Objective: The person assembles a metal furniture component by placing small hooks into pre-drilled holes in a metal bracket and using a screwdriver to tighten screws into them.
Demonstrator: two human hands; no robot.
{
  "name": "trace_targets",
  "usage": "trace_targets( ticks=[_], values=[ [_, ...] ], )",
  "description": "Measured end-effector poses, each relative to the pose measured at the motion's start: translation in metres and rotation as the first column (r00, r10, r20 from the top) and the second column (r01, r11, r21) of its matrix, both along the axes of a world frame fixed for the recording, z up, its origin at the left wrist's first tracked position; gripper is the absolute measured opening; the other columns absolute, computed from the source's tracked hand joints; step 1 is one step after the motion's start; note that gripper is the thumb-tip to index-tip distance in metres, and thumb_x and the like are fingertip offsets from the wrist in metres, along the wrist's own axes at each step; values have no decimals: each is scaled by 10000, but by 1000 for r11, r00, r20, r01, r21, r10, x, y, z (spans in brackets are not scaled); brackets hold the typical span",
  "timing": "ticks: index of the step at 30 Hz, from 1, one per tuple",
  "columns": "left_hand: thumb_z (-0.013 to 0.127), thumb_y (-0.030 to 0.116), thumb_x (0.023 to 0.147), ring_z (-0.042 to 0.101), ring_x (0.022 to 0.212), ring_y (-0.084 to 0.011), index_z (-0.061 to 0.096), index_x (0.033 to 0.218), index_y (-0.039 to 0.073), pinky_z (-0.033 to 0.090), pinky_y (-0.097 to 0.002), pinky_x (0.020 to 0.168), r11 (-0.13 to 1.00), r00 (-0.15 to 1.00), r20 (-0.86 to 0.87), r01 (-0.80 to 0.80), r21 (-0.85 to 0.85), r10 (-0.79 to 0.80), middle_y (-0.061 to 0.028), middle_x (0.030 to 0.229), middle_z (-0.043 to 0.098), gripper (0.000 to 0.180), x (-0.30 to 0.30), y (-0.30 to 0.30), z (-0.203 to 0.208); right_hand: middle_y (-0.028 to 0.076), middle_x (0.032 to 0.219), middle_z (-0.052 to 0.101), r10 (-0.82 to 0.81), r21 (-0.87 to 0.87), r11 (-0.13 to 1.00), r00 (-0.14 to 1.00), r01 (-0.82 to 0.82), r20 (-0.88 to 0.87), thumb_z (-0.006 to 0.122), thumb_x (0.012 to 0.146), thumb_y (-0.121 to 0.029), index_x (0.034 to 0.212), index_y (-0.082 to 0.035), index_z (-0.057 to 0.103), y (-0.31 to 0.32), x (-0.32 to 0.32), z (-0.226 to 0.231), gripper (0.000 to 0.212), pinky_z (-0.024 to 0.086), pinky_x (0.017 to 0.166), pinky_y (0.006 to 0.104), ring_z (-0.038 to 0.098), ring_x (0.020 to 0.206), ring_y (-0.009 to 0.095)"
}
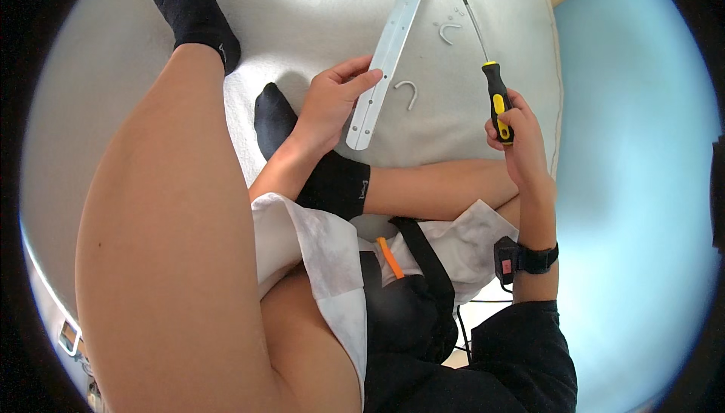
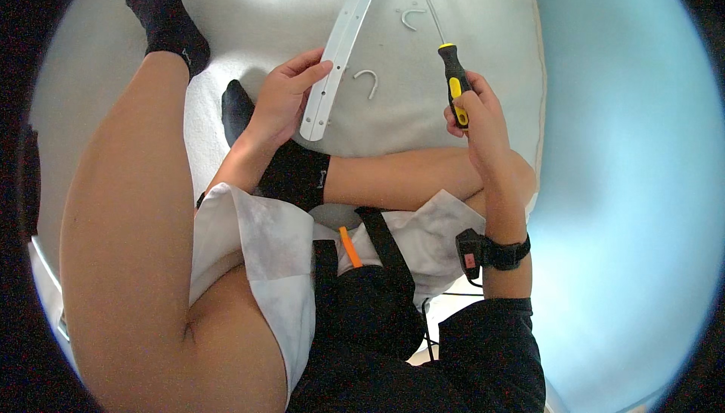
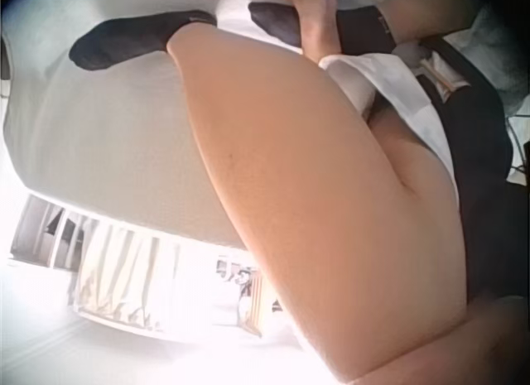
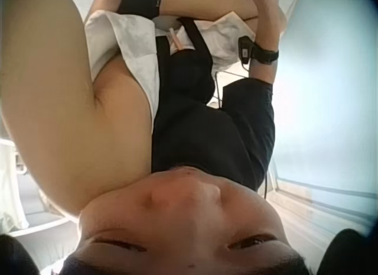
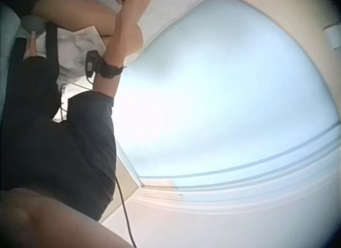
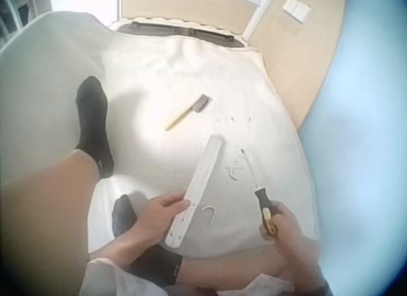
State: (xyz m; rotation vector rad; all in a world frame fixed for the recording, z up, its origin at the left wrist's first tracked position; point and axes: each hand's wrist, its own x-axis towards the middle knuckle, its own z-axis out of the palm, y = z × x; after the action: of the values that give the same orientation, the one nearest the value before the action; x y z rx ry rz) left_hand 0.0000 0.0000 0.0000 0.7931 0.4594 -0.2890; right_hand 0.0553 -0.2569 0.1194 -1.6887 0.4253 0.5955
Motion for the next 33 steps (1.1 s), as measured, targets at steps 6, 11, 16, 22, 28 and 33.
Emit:
trace_targets(
  ticks=[6, 11, 16, 22, 28, 33],
  values=[
    [660, 26, 877, 647, 905, -127, 602, 1306, -14, 518, -257, 831, 993, 998, 57, 6, 114, -13, -83, 1044, 692, 435, 6, 3, -10, 60, 899, 522, 238, -289, 936, 966, -200, 102, 554, 819, -31, 1222, -21, 534, -1, -11, -1, 403, 420, 592, 260, 519, 722, 116],
    [638, 6, 873, 647, 922, -122, 598, 1305, -26, 514, -257, 839, 990, 996, 89, -6, 144, -7, -96, 1075, 694, 435, -3, 0, -1, 73, 996, 536, 535, -563, 769, 786, -302, 310, 627, 786, -24, 1165, -31, 579, 5, -30, 24, 382, 462, 762, 281, 555, 869, 162],
    [628, 10, 875, 649, 954, -124, 601, 1302, -26, 509, -259, 855, 980, 993, 112, -4, 200, -19, -98, 1112, 694, 429, 0, -5, -2, 93, 1004, 536, 701, -679, 641, 633, -357, 329, 677, 793, -51, 1121, -31, 608, 6, -35, 38, 335, 477, 753, 295, 580, 849, 206],
    [627, 40, 886, 663, 995, -157, 612, 1295, -4, 517, -276, 892, 916, 986, 156, -2, 401, -66, -112, 1121, 694, 412, 0, -8, -3, 103, 1026, 539, 783, -751, 545, 547, -373, 297, 700, 800, -83, 1107, -52, 639, 10, -37, 46, 315, 514, 675, 321, 633, 780, 244],
    [630, 40, 884, 664, 1033, -189, 623, 1271, 5, 528, -290, 925, 838, 967, 244, -70, 541, -77, -115, 1112, 650, 389, -1, -10, 2, 114, 1054, 553, 807, -779, 520, 501, -352, 312, 715, 803, -99, 1119, -63, 643, 11, -34, 50, 326, 525, 647, 336, 660, 763, 250],
    [622, 35, 888, 656, 1048, -197, 630, 1252, 9, 537, -289, 928, 805, 954, 281, -87, 586, -102, -109, 1107, 616, 364, -3, -10, 12, 113, 1052, 553, 823, -788, 500, 481, -360, 302, 716, 795, -87, 1122, -68, 637, 13, -33, 53, 337, 527, 649, 350, 659, 763, 262]
  ],
)
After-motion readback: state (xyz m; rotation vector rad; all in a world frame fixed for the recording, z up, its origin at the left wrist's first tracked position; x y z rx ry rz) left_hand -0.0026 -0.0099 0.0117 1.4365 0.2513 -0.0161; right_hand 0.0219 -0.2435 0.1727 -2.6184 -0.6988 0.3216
